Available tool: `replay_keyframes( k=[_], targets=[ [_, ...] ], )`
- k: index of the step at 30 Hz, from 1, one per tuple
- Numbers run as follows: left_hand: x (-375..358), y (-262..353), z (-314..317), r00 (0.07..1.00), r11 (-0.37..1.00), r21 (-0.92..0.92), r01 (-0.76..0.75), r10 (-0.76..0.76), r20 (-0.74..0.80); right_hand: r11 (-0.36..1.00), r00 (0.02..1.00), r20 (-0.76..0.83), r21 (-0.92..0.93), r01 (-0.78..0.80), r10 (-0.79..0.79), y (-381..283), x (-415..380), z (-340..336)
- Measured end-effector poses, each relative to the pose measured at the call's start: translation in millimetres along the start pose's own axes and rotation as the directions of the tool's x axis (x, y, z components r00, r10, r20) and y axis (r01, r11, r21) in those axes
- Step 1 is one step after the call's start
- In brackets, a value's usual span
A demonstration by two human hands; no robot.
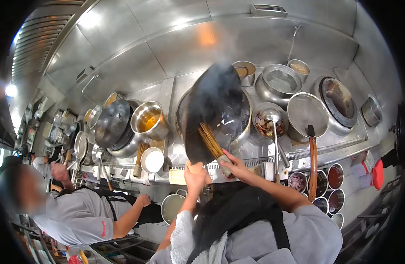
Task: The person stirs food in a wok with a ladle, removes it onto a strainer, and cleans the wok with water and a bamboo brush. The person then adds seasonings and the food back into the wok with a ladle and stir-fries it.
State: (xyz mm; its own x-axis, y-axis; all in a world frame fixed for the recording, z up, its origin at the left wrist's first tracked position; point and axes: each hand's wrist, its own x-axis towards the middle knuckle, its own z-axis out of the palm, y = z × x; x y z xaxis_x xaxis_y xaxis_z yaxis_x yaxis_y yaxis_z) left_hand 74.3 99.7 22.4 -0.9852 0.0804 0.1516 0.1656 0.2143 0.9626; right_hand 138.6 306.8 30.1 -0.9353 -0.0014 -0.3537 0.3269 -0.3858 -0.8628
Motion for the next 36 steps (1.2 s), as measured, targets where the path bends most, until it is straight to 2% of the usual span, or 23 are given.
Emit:
replay_keyframes(
  k=[2,3,5,6,7,8,9,11,12,14,15,17,18,19,21,22,24,27,29,31,32,34,36],
  targets=[
    [6,-23,-5,0.999,1.000,-0.002,0.025,-0.025,-0.038,0.998,1.000,-0.009,-0.068,-0.009,0.009,14,5,-1],
    [6,-20,-7,0.996,0.995,-0.075,0.071,-0.075,-0.051,0.997,1.000,-0.024,-0.076,-0.020,0.018,18,3,-3],
    [17,-49,-10,0.991,0.995,-0.038,0.097,-0.100,-0.092,0.988,0.998,0.013,-0.143,0.062,-0.061,21,2,-4],
    [15,-50,-10,0.990,0.993,-0.048,0.105,-0.109,-0.090,0.946,0.962,-0.048,-0.200,0.255,-0.269,33,1,-4],
    [16,-46,-12,0.980,0.969,-0.184,0.168,-0.184,-0.074,0.945,0.962,-0.050,-0.206,0.252,-0.267,46,-8,-6],
    [21,-44,-15,0.967,0.922,-0.317,0.222,-0.250,-0.049,0.944,0.935,-0.140,-0.098,0.314,-0.325,63,-23,-12],
    [28,-48,-19,0.968,0.919,-0.331,0.215,-0.246,-0.053,0.924,0.899,-0.229,0.001,0.383,-0.372,77,-36,-19],
    [36,-65,-26,0.913,0.813,-0.436,0.386,-0.403,0.056,0.916,0.837,-0.414,0.018,0.401,-0.359,106,-64,-29],
    [38,-54,-28,0.900,0.785,-0.457,0.417,-0.428,0.087,0.917,0.840,-0.402,0.001,0.399,-0.365,116,-72,-34],
    [49,-57,-28,0.876,0.734,-0.494,0.465,-0.463,0.136,0.950,0.781,-0.543,-0.216,0.225,-0.309,137,-74,-45],
    [55,-60,-27,0.848,0.688,-0.509,0.517,-0.493,0.195,0.946,0.786,-0.530,-0.232,0.224,-0.317,151,-67,-51],
    [61,-68,-20,0.836,0.655,-0.540,0.528,-0.513,0.195,0.844,0.693,-0.541,-0.504,0.185,-0.476,173,-45,-66],
    [64,-74,-17,0.827,0.620,-0.567,0.542,-0.512,0.232,0.786,0.695,-0.505,-0.602,0.142,-0.512,166,-40,-68],
    [68,-80,-14,0.818,0.583,-0.592,0.556,-0.508,0.268,0.775,0.701,-0.490,-0.616,0.142,-0.518,159,-39,-71],
    [78,-93,-8,0.795,0.530,-0.611,0.588,-0.517,0.316,0.920,0.807,-0.539,-0.392,0.014,-0.242,145,-42,-75],
    [82,-95,-3,0.774,0.445,-0.656,0.610,-0.510,0.375,0.791,0.792,-0.468,-0.611,0.030,-0.392,149,-42,-84],
    [90,-86,3,0.730,0.299,-0.690,0.659,-0.474,0.492,0.707,0.762,-0.462,-0.707,-0.008,-0.453,136,-69,-89],
    [108,-100,25,0.677,0.239,-0.654,0.718,-0.458,0.576,0.417,0.651,-0.400,-0.898,-0.140,-0.645,103,-108,-92],
    [114,-102,42,0.680,0.253,-0.650,0.717,-0.461,0.570,0.271,0.541,-0.368,-0.929,-0.252,-0.756,112,-118,-109],
    [120,-100,56,0.723,0.286,-0.701,0.653,-0.512,0.463,0.283,0.530,-0.486,-0.863,-0.419,-0.695,116,-126,-106],
    [124,-102,57,0.737,0.245,-0.724,0.645,-0.449,0.504,0.273,0.530,-0.486,-0.860,-0.431,-0.695,119,-129,-104],
    [135,-104,61,0.720,0.229,-0.711,0.665,-0.448,0.529,0.432,0.587,-0.630,-0.776,-0.459,-0.509,139,-124,-116],
    [139,-105,58,0.682,0.229,-0.661,0.714,-0.441,0.584,0.511,0.552,-0.662,-0.747,-0.426,-0.508,154,-116,-124]
  ],
)
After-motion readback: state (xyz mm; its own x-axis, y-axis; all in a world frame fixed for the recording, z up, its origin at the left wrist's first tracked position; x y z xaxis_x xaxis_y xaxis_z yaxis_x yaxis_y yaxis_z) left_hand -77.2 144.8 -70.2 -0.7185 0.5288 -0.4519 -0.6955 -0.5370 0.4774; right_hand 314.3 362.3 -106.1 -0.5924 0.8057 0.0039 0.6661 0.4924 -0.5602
